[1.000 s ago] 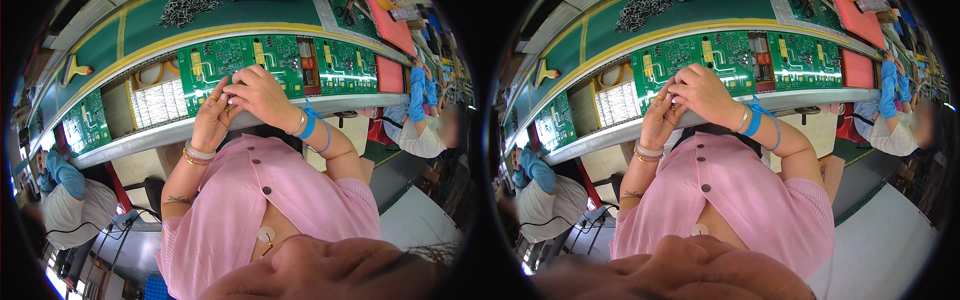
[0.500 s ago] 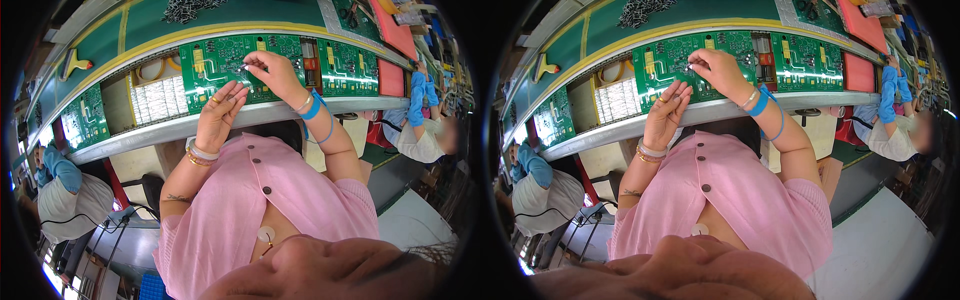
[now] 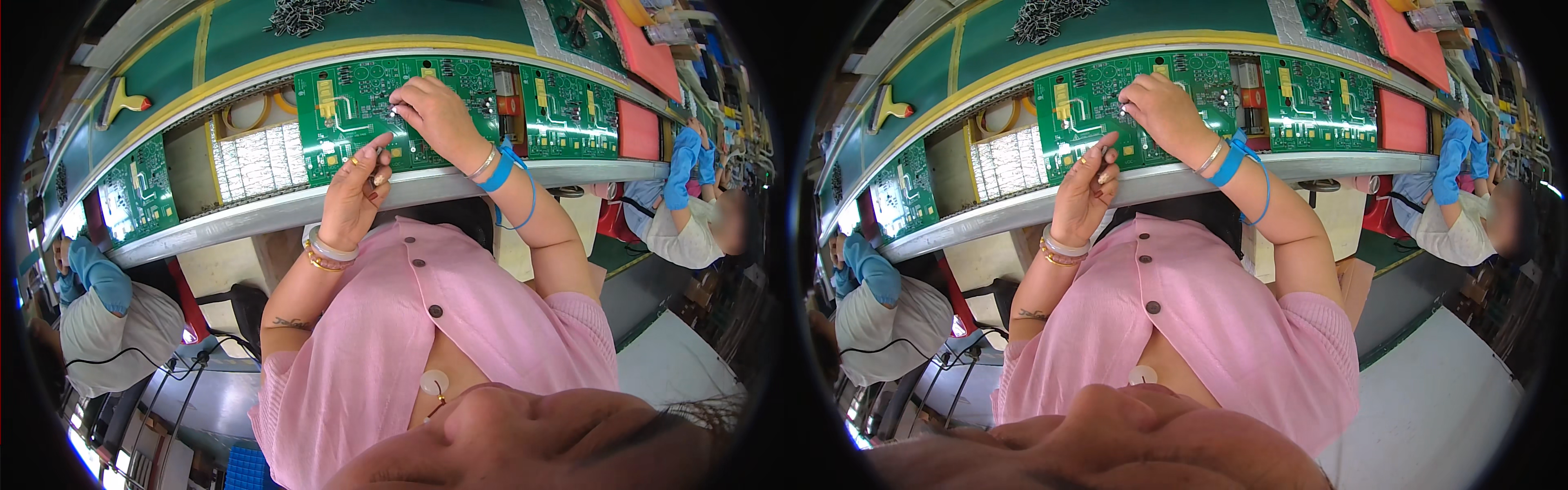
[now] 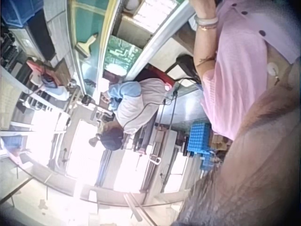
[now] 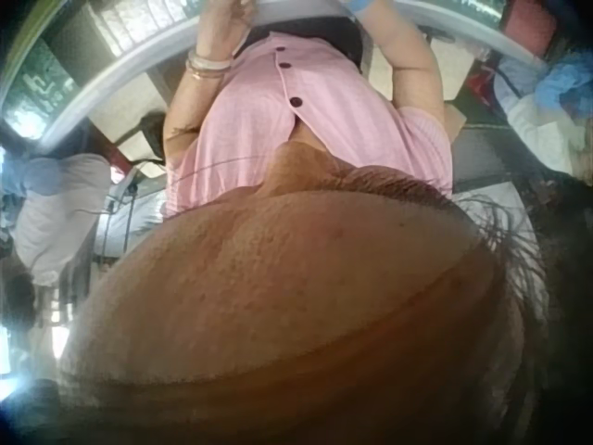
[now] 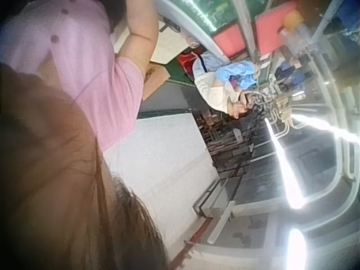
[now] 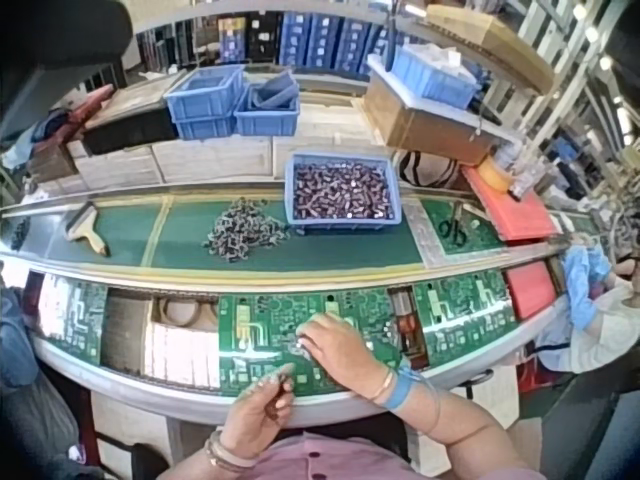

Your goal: Inserting electronic components into a printed circuit board on an assembly line.

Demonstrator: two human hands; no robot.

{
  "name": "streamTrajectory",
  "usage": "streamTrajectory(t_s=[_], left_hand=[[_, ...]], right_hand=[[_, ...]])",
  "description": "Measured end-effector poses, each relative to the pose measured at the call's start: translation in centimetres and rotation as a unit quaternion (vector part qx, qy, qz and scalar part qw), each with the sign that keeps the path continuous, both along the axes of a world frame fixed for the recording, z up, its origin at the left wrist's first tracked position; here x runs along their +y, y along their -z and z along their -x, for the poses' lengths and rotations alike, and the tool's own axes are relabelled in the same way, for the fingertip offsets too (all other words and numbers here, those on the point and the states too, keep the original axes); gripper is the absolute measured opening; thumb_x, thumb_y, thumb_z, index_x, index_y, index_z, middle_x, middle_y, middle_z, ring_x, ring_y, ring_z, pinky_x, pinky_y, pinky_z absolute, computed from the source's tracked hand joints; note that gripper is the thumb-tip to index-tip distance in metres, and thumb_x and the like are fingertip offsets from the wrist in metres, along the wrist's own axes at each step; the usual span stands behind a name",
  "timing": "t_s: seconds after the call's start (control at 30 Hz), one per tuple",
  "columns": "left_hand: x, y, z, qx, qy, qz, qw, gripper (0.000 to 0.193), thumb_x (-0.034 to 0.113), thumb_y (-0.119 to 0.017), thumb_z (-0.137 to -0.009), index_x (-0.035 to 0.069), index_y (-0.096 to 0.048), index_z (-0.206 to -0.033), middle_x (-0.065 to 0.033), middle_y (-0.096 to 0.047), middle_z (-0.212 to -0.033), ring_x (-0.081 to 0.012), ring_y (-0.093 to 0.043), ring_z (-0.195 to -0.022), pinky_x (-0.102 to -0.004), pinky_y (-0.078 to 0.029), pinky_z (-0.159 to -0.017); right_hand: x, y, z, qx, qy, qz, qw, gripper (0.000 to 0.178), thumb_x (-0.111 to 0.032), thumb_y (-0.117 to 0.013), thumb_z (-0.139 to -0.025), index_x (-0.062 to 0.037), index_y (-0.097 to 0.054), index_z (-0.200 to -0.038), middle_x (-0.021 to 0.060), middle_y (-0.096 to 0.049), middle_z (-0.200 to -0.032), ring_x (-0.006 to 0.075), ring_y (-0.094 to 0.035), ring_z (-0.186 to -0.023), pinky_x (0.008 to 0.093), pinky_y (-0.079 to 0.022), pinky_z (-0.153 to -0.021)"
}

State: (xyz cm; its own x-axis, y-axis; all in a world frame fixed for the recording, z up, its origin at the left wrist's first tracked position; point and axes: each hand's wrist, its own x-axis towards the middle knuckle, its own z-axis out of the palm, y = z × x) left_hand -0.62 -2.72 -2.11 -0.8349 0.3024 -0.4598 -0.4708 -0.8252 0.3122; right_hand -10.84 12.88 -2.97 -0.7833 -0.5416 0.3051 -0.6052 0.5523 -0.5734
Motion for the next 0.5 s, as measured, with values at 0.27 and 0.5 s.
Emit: streamTrajectory(t_s=[0.27,0.5], left_hand=[[0.0,0.3,-0.2,0.009,0.002,0.023,1.0,0.03,0.02,-0.05,-0.093,-0.001,-0.051,-0.115,0.0017,-0.05,-0.084,-0.0029,-0.034,-0.059,-0.015,-0.027,-0.048],[0.5,1.2,-0.2,0.013,0.001,0.044,0.999,0.023,0.022,-0.057,-0.09,0.002,-0.059,-0.101,0.0026,-0.053,-0.076,-0.0037,-0.035,-0.055,-0.0171,-0.027,-0.046]], right_hand=[[-0.2,-0.9,-0.2,0.045,-0.046,-0.014,0.998,0.015,-0.008,-0.064,-0.072,-0.0074,-0.062,-0.087,0.0056,-0.055,-0.082,0.0252,-0.053,-0.079,0.034,-0.045,-0.068],[0.1,-4.3,-3.1,-0.052,-0.081,0.073,0.993,0.015,-0.01,-0.066,-0.073,-0.0074,-0.062,-0.087,0.0063,-0.056,-0.084,0.0249,-0.052,-0.079,0.0343,-0.042,-0.071]])
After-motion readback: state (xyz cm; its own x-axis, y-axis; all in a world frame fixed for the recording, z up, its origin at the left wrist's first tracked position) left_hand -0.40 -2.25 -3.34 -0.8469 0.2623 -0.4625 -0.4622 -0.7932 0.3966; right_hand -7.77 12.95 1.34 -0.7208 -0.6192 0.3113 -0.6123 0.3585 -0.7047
